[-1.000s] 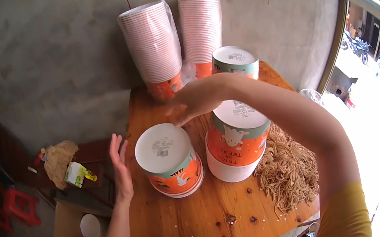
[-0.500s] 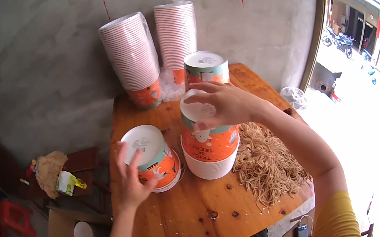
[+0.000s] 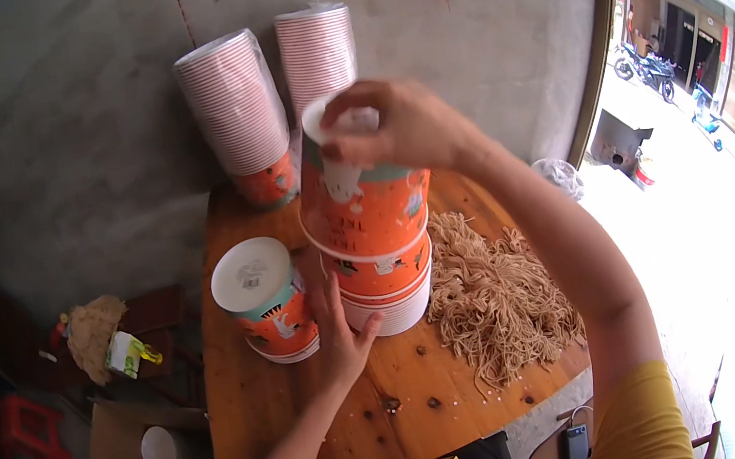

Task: Placing rubber bands onto disposable paper bowls and stacking them.

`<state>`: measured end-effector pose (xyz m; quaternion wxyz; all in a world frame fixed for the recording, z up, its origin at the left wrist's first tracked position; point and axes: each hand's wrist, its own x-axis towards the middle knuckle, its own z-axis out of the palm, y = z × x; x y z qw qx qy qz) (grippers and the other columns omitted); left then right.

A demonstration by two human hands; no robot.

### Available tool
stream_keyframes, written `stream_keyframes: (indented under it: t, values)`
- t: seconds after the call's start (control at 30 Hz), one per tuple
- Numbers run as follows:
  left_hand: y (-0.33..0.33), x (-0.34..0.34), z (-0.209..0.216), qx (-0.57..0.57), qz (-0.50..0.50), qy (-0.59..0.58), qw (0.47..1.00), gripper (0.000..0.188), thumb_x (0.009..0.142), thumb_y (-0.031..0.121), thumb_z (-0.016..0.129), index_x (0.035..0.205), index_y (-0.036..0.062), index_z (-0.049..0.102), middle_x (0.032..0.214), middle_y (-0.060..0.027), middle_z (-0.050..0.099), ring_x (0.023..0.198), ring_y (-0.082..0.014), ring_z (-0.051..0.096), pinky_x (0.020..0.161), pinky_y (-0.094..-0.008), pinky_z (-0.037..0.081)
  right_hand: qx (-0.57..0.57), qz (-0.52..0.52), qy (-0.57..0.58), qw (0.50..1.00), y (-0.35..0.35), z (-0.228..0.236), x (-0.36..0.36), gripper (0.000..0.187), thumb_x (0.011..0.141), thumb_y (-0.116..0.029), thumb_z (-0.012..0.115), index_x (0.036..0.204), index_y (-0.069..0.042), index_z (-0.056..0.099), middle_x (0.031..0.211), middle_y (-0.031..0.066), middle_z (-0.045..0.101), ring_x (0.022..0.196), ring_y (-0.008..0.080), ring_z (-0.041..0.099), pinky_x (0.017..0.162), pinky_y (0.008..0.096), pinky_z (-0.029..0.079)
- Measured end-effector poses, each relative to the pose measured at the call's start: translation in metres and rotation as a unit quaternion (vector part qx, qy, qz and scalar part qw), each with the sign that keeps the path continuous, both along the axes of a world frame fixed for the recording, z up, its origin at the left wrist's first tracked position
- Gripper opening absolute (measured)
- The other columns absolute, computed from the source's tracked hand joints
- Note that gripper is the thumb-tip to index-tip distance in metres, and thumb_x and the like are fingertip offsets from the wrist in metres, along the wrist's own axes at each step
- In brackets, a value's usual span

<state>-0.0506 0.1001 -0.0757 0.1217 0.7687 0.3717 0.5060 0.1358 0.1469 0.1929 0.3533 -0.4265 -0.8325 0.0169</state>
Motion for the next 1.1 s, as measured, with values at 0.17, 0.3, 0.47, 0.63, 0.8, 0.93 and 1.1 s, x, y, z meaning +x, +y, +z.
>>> stream_keyframes:
  t: [0.17, 0.3, 0.47, 0.63, 0.8, 0.93, 1.1]
  values:
    - [-0.024, 0.003, 0.062, 0.029, -0.023, -0.063, 0.997, 0.088, 0.084, 0.051, 0.066, 0.148, 0.0064, 0.024, 0.152, -0.023, 0.016, 0.142, -0.0406, 0.014, 0.114, -0.0523, 0.018, 0.002, 0.076, 0.233, 0.969, -0.066, 0.029, 0.028, 0.047, 0.079, -0.041, 0.07, 0.109, -0.005, 0.066, 0.092, 0.0075, 0.068, 0.085, 0.0167, 0.066, 0.077, 0.0311, 0.053]
    - [-0.06, 0.013, 0.108, 0.139, -0.035, -0.001, 0.99, 0.071, 0.084, 0.044, 0.07, 0.136, 0.0042, 0.044, 0.145, -0.0211, 0.034, 0.135, -0.0371, 0.032, 0.109, -0.0481, 0.029, 0.078, 0.093, 0.35, 0.929, -0.112, -0.008, 0.049, 0.053, 0.086, -0.041, 0.06, 0.12, 0.0, 0.057, 0.112, 0.0076, 0.061, 0.096, 0.0128, 0.059, 0.082, 0.0281, 0.048]
    - [-0.105, 0.01, 0.108, 0.152, -0.18, -0.035, 0.971, 0.03, 0.083, -0.001, 0.063, 0.112, 0.0023, 0.056, 0.112, -0.0176, 0.062, 0.097, -0.0379, 0.061, 0.084, -0.0456, 0.049, -0.057, 0.097, 0.496, 0.861, -0.145, -0.113, 0.075, 0.06, 0.099, -0.049, 0.036, 0.134, 0.0, 0.042, 0.13, 0.012, 0.052, 0.126, 0.0197, 0.045, 0.104, 0.0342, 0.037]
    - [-0.127, -0.021, 0.097, 0.089, -0.095, 0.11, 0.985, 0.026, 0.081, -0.001, 0.064, 0.106, 0.0026, 0.057, 0.086, -0.0116, 0.064, 0.075, -0.0311, 0.062, 0.067, -0.041, 0.049, -0.017, -0.085, -0.086, 0.993, -0.163, -0.207, 0.125, 0.029, 0.078, -0.003, 0.062, 0.104, -0.015, 0.064, 0.108, 0.0059, 0.059, 0.101, 0.0263, 0.056, 0.082, 0.0388, 0.05]
    - [-0.135, -0.042, 0.074, 0.054, -0.026, 0.291, 0.955, 0.02, 0.083, 0.004, 0.062, 0.103, 0.0037, 0.057, 0.081, -0.0092, 0.062, 0.075, -0.0262, 0.06, 0.067, -0.0371, 0.048, 0.002, -0.031, -0.258, 0.966, -0.17, -0.244, 0.145, 0.024, 0.072, -0.01, 0.063, 0.094, -0.017, 0.066, 0.113, 0.0018, 0.057, 0.103, 0.0229, 0.053, 0.085, 0.0355, 0.048]
    - [-0.132, -0.039, 0.07, 0.067, 0.004, 0.345, 0.936, 0.02, 0.085, 0.008, 0.062, 0.104, 0.0034, 0.057, 0.078, -0.0068, 0.06, 0.075, -0.024, 0.059, 0.07, -0.0347, 0.047, 0.024, -0.01, -0.281, 0.959, -0.169, -0.247, 0.144, 0.018, 0.072, -0.015, 0.065, 0.089, -0.017, 0.066, 0.115, 0.0005, 0.057, 0.103, 0.0208, 0.052, 0.086, 0.0342, 0.046]
    - [-0.131, -0.038, 0.068, 0.003, 0.004, 0.31, 0.951, 0.029, 0.08, 0.006, 0.068, 0.107, 0.0054, 0.058, 0.093, -0.0108, 0.059, 0.091, -0.0298, 0.059, 0.08, -0.0409, 0.046, -0.091, 0.075, -0.103, 0.988, -0.175, -0.24, 0.1, 0.017, 0.075, -0.009, 0.068, 0.091, -0.007, 0.062, 0.089, 0.008, 0.061, 0.084, 0.029, 0.059, 0.074, 0.0387, 0.051]
